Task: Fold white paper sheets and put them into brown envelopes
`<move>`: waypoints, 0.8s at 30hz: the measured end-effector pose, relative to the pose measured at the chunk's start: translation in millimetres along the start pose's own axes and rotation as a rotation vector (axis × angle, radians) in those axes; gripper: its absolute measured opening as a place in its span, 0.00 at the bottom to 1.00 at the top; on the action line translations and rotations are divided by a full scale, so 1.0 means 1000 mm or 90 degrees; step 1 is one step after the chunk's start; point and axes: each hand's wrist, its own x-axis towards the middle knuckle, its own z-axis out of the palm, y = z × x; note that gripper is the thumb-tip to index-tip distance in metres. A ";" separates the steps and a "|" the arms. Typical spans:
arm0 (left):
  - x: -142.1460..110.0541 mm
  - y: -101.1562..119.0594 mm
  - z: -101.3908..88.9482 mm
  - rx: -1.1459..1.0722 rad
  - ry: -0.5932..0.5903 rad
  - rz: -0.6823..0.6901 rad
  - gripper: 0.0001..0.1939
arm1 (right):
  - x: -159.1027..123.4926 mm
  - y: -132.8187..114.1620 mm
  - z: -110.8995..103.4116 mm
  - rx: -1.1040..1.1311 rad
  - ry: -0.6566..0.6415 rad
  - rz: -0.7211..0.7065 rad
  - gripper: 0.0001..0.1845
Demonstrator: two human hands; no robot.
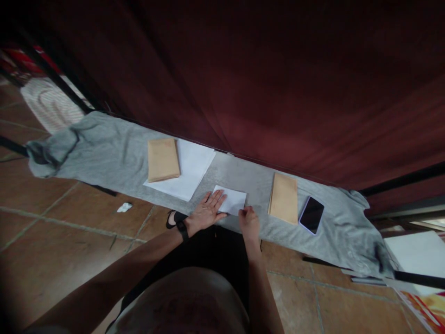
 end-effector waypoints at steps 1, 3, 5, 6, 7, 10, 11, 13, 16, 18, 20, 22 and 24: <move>0.000 0.000 0.000 -0.004 0.000 -0.002 0.38 | -0.004 -0.002 0.001 -0.053 0.014 -0.014 0.06; 0.001 0.000 0.002 -0.002 -0.002 -0.006 0.38 | -0.011 -0.006 0.003 -0.172 0.048 -0.054 0.11; 0.001 0.000 0.003 0.007 -0.003 -0.007 0.38 | -0.017 -0.009 0.008 -0.273 0.072 -0.120 0.17; 0.000 0.000 0.003 0.014 -0.003 -0.007 0.37 | -0.020 -0.010 0.010 -0.298 0.070 -0.158 0.19; 0.000 0.000 0.003 0.020 -0.002 -0.006 0.37 | -0.022 -0.011 0.013 -0.312 0.057 -0.202 0.21; 0.000 0.000 0.002 0.029 0.007 -0.001 0.36 | -0.028 -0.009 0.022 -0.338 -0.024 -0.328 0.25; 0.000 0.000 0.002 0.028 0.012 0.000 0.36 | -0.029 -0.008 0.024 -0.348 -0.047 -0.355 0.25; -0.001 0.000 0.002 0.023 0.022 -0.005 0.36 | -0.032 -0.004 0.026 -0.368 -0.062 -0.373 0.26; -0.002 -0.001 0.003 0.014 0.042 -0.027 0.34 | -0.033 0.002 0.023 -0.390 -0.037 -0.351 0.29; -0.003 -0.002 0.005 0.002 0.061 -0.048 0.34 | -0.033 0.006 0.020 -0.393 -0.016 -0.340 0.30; -0.004 -0.002 0.006 -0.025 0.078 -0.075 0.33 | -0.032 0.010 0.017 -0.388 -0.001 -0.336 0.31; -0.003 -0.003 0.005 -0.066 0.084 -0.113 0.31 | -0.032 0.013 0.016 -0.383 0.007 -0.338 0.31; 0.002 -0.003 0.002 -0.121 0.077 -0.161 0.28 | -0.031 0.015 0.017 -0.386 0.010 -0.341 0.31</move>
